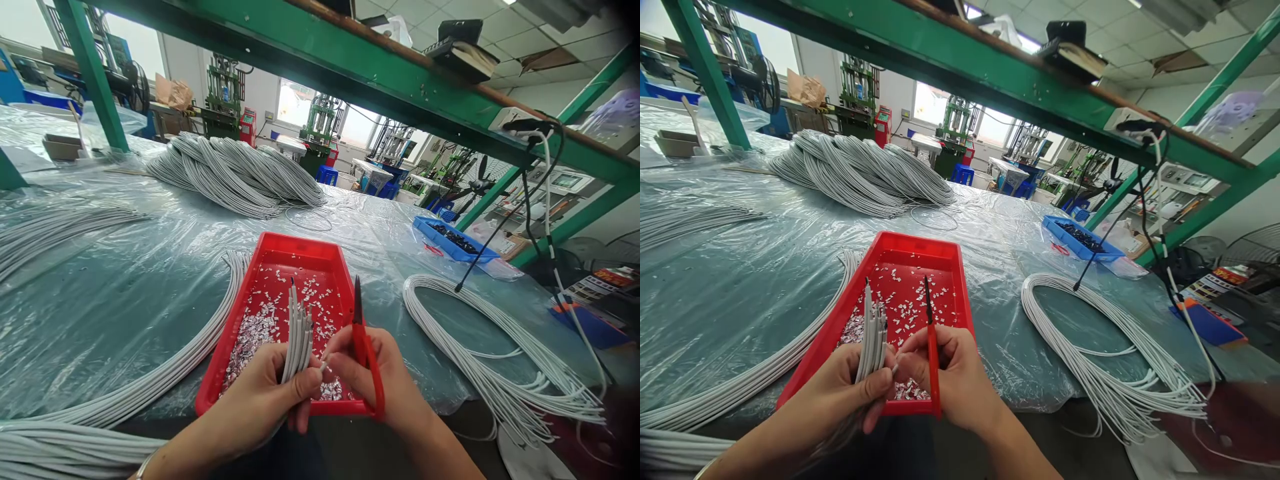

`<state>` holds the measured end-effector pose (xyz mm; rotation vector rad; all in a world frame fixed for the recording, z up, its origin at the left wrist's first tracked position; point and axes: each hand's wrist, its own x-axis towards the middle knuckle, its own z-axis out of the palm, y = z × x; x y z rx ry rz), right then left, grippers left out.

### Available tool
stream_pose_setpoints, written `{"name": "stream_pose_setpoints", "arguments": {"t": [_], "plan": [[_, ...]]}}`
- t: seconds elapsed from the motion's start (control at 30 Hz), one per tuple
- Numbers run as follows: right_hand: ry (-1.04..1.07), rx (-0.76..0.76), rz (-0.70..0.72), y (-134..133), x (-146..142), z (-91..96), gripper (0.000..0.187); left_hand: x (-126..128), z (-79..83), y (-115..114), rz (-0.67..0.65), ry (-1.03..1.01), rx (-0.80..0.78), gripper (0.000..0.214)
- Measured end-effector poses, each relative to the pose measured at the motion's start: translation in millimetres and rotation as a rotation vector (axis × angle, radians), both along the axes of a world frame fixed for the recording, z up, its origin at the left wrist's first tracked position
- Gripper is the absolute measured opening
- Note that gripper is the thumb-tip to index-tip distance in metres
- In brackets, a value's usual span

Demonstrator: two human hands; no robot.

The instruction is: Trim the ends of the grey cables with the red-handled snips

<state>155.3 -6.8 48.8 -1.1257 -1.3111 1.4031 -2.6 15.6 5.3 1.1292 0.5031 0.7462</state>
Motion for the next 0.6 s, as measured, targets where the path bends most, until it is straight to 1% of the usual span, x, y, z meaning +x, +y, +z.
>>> {"name": "stream_pose_setpoints", "arguments": {"t": [0.1,0.23,0.3,0.37,0.4,0.5,0.57,0.6], "plan": [[-0.039,-0.005,0.001,-0.1,-1.6,-0.7,0.013,0.1,1.7,-0.5,0.09,-0.026,-0.047,0.027],[-0.09,-0.034,-0.08,-3.2,-7.2,-1.3,0.013,3.5,4.6,-2.7,0.174,0.015,0.019,0.028],[-0.037,-0.052,-0.114,-3.4,-10.4,-3.1,0.015,4.8,4.7,-4.4,0.251,0.009,0.028,0.025],[0.076,-0.097,-0.104,-2.3,-14.2,-7.7,0.021,5.1,3.6,-5.6,0.298,-0.031,-0.01,0.022],[0.148,-0.134,-0.081,-1.5,-16.3,-11.0,0.028,4.9,2.7,-5.8,0.286,-0.058,-0.035,0.022],[0.336,-0.268,0.066,1.8,-21.9,-21.2,0.049,3.9,-0.1,-4.9,0.188,-0.152,-0.133,0.024],[0.389,-0.31,0.143,4.9,-22.7,-24.5,0.053,3.1,-1.2,-3.6,0.139,-0.197,-0.166,0.026],[0.4,-0.293,0.144,6.8,-21.8,-24.3,0.053,2.6,-1.7,-3.1,0.135,-0.201,-0.168,0.026]]}}
